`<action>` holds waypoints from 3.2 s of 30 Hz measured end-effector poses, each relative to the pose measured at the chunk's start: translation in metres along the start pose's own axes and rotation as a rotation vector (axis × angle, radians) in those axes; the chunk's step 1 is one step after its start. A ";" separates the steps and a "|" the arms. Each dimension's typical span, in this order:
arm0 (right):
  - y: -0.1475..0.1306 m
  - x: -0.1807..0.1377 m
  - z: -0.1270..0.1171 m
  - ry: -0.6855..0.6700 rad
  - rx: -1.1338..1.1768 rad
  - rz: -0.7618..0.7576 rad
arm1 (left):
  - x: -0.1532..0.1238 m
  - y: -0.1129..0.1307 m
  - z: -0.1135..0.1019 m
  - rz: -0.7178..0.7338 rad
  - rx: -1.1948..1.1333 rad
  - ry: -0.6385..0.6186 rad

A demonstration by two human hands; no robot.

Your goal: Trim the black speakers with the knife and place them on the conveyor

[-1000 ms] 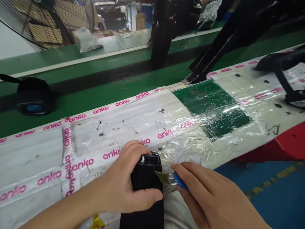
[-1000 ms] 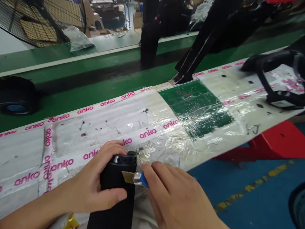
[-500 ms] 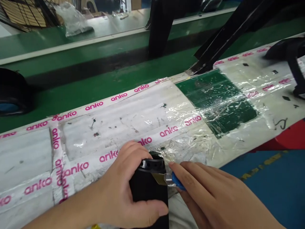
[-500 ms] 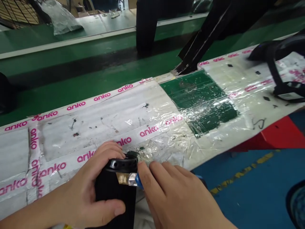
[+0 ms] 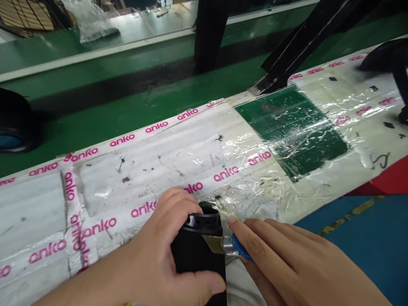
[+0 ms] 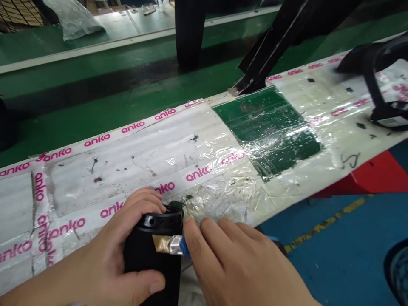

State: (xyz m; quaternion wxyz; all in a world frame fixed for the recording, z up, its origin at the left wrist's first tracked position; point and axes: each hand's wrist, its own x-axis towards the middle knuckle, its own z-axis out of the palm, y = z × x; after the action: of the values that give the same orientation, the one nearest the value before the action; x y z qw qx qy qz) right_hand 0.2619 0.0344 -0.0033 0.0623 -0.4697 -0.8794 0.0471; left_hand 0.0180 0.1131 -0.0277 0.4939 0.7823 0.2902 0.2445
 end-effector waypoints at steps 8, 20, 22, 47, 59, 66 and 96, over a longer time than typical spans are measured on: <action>0.000 0.000 0.006 0.049 0.023 0.001 | 0.000 0.000 -0.002 -0.003 -0.006 -0.006; 0.000 0.001 0.007 0.063 -0.026 -0.006 | -0.001 -0.003 -0.002 0.012 -0.008 0.000; 0.000 0.002 0.005 0.042 -0.061 0.020 | 0.000 -0.002 -0.002 0.005 -0.005 0.001; 0.005 0.028 -0.010 -0.214 0.120 0.088 | 0.007 0.017 0.002 -0.180 -0.096 0.006; 0.017 0.023 -0.044 -0.166 -0.035 0.031 | 0.005 0.015 0.004 -0.170 0.101 0.012; 0.004 0.013 -0.028 -0.031 -0.045 -0.032 | -0.005 0.009 0.024 -0.171 -0.039 0.204; 0.004 0.028 -0.038 -0.402 -0.031 0.085 | 0.007 0.024 0.023 -0.244 -0.043 0.127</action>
State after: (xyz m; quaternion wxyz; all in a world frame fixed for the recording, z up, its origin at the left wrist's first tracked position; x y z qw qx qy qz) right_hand 0.2554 0.0612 0.0355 -0.1235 -0.4884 -0.8541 0.1290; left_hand 0.0437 0.0954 -0.0145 0.5173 0.7135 0.4083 0.2379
